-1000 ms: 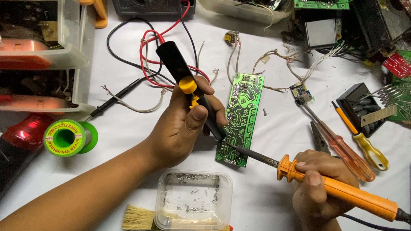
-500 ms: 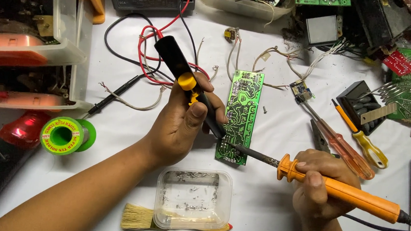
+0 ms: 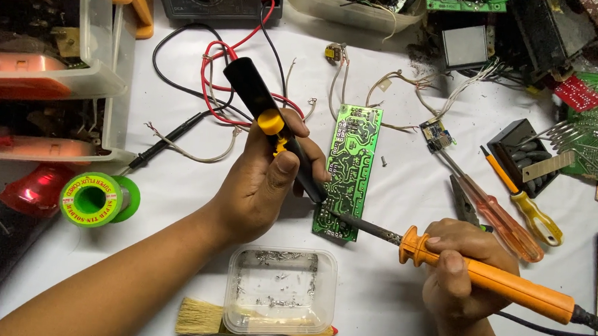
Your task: Desoldering electronic components from a printed circuit board using a soldering iron and a manual desoldering pump.
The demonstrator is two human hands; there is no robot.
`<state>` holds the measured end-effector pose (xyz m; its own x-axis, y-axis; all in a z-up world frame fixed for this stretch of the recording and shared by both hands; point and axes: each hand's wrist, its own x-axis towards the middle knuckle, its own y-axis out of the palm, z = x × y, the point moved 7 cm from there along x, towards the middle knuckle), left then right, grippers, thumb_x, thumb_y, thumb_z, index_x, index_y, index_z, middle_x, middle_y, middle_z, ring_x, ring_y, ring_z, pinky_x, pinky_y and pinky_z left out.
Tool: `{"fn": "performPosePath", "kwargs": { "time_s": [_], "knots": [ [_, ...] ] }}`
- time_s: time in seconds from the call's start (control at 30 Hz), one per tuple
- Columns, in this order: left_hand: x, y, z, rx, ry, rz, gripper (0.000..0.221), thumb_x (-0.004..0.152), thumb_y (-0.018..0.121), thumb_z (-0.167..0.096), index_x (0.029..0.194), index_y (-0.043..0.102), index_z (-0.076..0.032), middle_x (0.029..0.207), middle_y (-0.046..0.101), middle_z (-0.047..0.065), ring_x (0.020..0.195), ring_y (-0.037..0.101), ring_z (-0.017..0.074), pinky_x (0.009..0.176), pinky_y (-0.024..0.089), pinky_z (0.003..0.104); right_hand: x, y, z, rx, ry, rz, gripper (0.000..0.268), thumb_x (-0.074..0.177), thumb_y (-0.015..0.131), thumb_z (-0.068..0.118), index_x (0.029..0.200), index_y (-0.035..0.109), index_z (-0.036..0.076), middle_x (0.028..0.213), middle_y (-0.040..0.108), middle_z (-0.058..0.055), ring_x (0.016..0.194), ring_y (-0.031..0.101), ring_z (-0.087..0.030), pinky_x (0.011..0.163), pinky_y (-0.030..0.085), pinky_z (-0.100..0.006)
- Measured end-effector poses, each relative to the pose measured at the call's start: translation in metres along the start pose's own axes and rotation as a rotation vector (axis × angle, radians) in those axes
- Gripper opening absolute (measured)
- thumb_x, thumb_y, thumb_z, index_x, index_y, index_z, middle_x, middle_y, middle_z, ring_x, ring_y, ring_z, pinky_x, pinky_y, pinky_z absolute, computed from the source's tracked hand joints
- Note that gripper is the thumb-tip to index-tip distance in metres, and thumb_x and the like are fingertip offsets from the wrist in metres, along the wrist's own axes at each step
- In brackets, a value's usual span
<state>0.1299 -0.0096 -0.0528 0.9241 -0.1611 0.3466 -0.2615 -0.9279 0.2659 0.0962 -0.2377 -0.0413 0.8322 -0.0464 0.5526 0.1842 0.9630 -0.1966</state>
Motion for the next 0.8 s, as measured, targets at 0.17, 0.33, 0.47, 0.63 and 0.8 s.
{"fn": "performPosePath", "kwargs": {
  "time_s": [0.17, 0.33, 0.47, 0.63, 0.8],
  "knots": [
    [0.0008, -0.0007, 0.001, 0.012, 0.003, -0.001, 0.035, 0.094, 0.031, -0.043, 0.105, 0.029, -0.01, 0.082, 0.054, 0.009, 0.068, 0.05, 0.0163, 0.059, 0.042, 0.026, -0.0011, -0.0033, -0.0033, -0.017, -0.002, -0.026, 0.019, 0.077, 0.047, 0.02, 0.072, 0.051, 0.002, 0.061, 0.05, -0.008, 0.05, 0.047, -0.018, 0.051, 0.043, -0.028],
    [-0.0006, -0.0007, 0.0019, -0.003, -0.003, -0.002, 0.035, 0.094, 0.031, -0.043, 0.105, 0.028, -0.01, 0.082, 0.054, 0.009, 0.066, 0.05, 0.0165, 0.059, 0.042, 0.026, -0.0002, -0.0021, 0.0011, -0.044, -0.021, -0.035, 0.018, 0.075, 0.045, 0.019, 0.071, 0.048, 0.001, 0.058, 0.046, -0.009, 0.047, 0.045, -0.019, 0.047, 0.041, -0.029],
    [-0.0012, -0.0006, -0.0009, -0.05, 0.023, -0.001, 0.034, 0.094, 0.032, -0.044, 0.105, 0.028, -0.011, 0.082, 0.054, 0.011, 0.062, 0.046, 0.0154, 0.058, 0.042, 0.024, -0.0005, -0.003, -0.0006, -0.035, -0.011, -0.027, 0.018, 0.075, 0.046, 0.018, 0.071, 0.049, 0.001, 0.059, 0.048, -0.009, 0.049, 0.046, -0.02, 0.049, 0.042, -0.029],
    [-0.0009, 0.0007, -0.0001, -0.055, 0.043, 0.005, 0.033, 0.095, 0.033, -0.044, 0.104, 0.028, -0.013, 0.081, 0.054, 0.01, 0.058, 0.045, 0.0151, 0.056, 0.041, 0.023, 0.0, -0.0022, -0.0022, 0.002, -0.005, -0.004, 0.018, 0.076, 0.046, 0.018, 0.072, 0.051, 0.001, 0.059, 0.049, -0.009, 0.045, 0.044, -0.018, 0.046, 0.039, -0.027],
    [-0.0025, 0.0037, 0.002, -0.048, 0.007, 0.031, 0.034, 0.094, 0.034, -0.045, 0.103, 0.028, -0.012, 0.082, 0.054, 0.01, 0.069, 0.052, 0.0178, 0.062, 0.043, 0.027, -0.0009, -0.0021, -0.0015, -0.002, -0.002, -0.012, 0.02, 0.077, 0.047, 0.02, 0.072, 0.051, 0.002, 0.06, 0.05, -0.008, 0.047, 0.045, -0.018, 0.049, 0.04, -0.028]
  ]
}}
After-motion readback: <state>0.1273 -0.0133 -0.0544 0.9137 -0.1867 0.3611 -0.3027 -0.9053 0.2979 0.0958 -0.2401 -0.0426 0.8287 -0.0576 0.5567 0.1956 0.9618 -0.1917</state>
